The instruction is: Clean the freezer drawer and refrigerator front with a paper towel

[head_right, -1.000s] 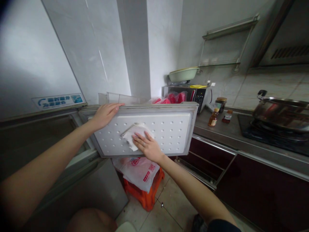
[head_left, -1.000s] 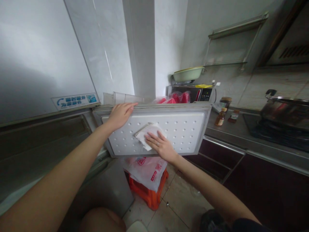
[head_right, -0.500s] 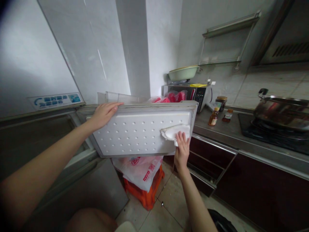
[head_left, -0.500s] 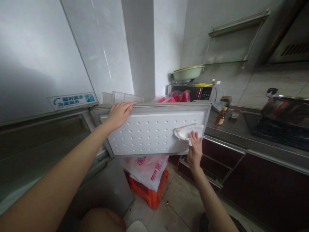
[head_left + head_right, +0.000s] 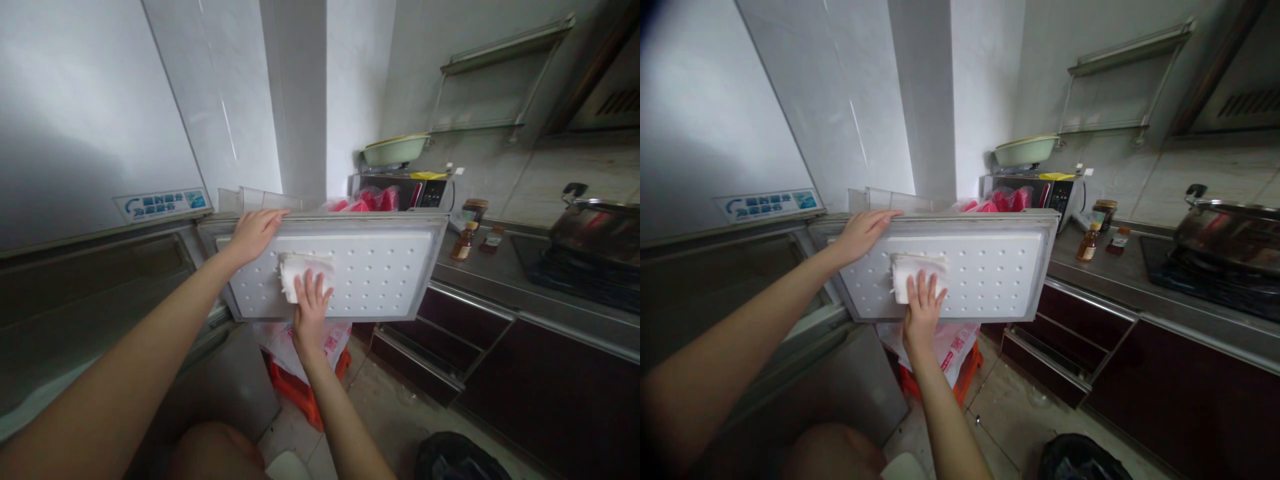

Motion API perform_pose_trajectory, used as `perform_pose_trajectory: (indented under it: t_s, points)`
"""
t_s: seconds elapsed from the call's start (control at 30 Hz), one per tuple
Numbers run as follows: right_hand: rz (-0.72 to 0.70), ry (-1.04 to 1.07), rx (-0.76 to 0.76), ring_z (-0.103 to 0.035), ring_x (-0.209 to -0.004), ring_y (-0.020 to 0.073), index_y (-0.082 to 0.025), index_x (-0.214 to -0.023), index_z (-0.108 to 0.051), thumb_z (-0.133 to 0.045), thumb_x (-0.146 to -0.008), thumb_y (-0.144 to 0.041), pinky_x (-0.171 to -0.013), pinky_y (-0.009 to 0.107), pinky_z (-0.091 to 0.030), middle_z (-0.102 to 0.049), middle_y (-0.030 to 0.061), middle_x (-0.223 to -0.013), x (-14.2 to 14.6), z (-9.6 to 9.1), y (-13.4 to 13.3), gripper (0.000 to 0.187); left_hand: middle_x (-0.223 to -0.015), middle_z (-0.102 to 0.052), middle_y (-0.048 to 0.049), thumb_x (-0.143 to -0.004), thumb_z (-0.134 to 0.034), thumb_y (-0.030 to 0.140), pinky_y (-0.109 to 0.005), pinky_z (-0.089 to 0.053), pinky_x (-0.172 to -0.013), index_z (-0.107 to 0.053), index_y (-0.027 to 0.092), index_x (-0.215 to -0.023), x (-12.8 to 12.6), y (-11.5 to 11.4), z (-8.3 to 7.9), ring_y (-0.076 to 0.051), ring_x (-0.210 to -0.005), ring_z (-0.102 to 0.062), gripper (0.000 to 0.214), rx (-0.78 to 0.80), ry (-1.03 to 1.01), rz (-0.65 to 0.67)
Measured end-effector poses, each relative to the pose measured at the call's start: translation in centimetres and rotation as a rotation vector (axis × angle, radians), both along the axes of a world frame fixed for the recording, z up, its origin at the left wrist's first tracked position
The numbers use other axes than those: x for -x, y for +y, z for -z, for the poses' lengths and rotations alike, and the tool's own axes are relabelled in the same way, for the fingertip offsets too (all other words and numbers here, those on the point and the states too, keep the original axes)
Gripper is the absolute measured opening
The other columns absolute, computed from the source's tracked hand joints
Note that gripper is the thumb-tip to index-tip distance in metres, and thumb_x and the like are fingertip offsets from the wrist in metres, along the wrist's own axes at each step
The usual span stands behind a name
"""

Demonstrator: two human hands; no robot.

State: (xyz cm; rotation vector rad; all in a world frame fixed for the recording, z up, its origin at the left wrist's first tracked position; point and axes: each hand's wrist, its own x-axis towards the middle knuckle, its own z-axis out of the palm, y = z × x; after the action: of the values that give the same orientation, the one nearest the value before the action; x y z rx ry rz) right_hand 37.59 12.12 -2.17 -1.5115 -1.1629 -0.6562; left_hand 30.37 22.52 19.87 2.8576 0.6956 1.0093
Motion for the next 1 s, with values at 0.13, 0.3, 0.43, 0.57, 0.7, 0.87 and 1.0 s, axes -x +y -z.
perform_pose_trajectory:
  t_s: [0.13, 0.3, 0.43, 0.57, 0.7, 0.87, 1.0]
  points:
    - [-0.122, -0.354, 0.245, -0.007, -0.151, 0.0204, -0.026, -0.15, -0.033, -0.033, -0.1, -0.018, -0.118, 0.063, -0.016, -0.04, 0.0046, -0.153, 0.4, 0.1, 1.4, 0.05, -0.135, -0.063, -0.0032, -0.098, -0.027, 0.033, -0.038, -0.036, -0.109, -0.06, 0.023, -0.131, 0.1, 0.1, -0.1, -0.021, -0.128, -0.054, 0.047, 0.006, -0.001, 0.036]
    - [-0.273, -0.761, 0.447, -0.022, -0.148, 0.0184, -0.021, -0.142, -0.045, -0.035, -0.101, -0.022, -0.121, 0.05, -0.025, -0.041, 0.0016, -0.152, -3.3, -1.1, -0.1, 0.042, -0.134, -0.064, -0.0033, -0.098, -0.028, 0.032, -0.038, -0.038, -0.107, -0.06, 0.023, -0.13, 0.1, 0.2, 0.0, -0.021, -0.126, -0.055, 0.046, -0.01, -0.018, 0.042]
    - [-0.334, -0.87, 0.486, -0.025, -0.147, 0.0183, -0.017, -0.14, -0.048, -0.039, -0.1, -0.019, -0.12, 0.048, -0.03, -0.044, 0.0049, -0.15, -7.6, -2.3, -3.6, 0.041, -0.134, -0.064, -0.0029, -0.098, -0.028, 0.033, -0.038, -0.038, -0.107, -0.061, 0.024, -0.13, 0.0, 0.3, 0.1, -0.02, -0.126, -0.055, 0.046, -0.016, -0.025, 0.042]
    - [-0.28, -0.791, 0.474, -0.022, -0.148, 0.0163, -0.021, -0.144, -0.042, -0.039, -0.1, -0.019, -0.121, 0.05, -0.026, -0.045, 0.0048, -0.149, -12.1, -2.5, -8.7, 0.045, -0.135, -0.063, -0.003, -0.097, -0.027, 0.034, -0.04, -0.037, -0.107, -0.06, 0.024, -0.13, -0.1, 0.4, 0.2, -0.022, -0.127, -0.055, 0.047, -0.013, -0.017, 0.031]
    - [-0.047, -0.596, 0.397, -0.026, -0.146, 0.0163, -0.027, -0.149, -0.034, -0.032, -0.101, -0.017, -0.122, 0.053, -0.015, -0.048, 0.005, -0.147, -16.3, -1.0, -13.6, 0.049, -0.135, -0.063, -0.0042, -0.096, -0.027, 0.034, -0.041, -0.038, -0.106, -0.06, 0.022, -0.13, -0.1, 0.3, 0.1, -0.023, -0.127, -0.054, 0.049, -0.023, -0.006, 0.022]
    - [0.205, -0.236, 0.072, -0.03, -0.145, 0.0236, -0.028, -0.147, -0.038, -0.03, -0.099, -0.015, -0.117, 0.065, -0.016, -0.047, 0.0106, -0.148, -17.7, 2.9, -15.9, 0.051, -0.135, -0.063, -0.0055, -0.096, -0.027, 0.036, -0.043, -0.036, -0.106, -0.06, 0.022, -0.13, -0.1, 0.4, 0.2, -0.024, -0.127, -0.054, 0.049, -0.019, -0.01, 0.018]
    - [0.278, 0.132, -0.221, -0.028, -0.146, 0.0265, -0.02, -0.145, -0.043, -0.031, -0.1, -0.021, -0.116, 0.065, -0.016, -0.038, 0.0158, -0.153, -14.6, 4.9, -13.6, 0.047, -0.134, -0.063, -0.0052, -0.097, -0.028, 0.035, -0.042, -0.037, -0.106, -0.061, 0.023, -0.129, -0.1, 0.4, 0.3, -0.024, -0.127, -0.054, 0.048, -0.018, -0.022, 0.015]
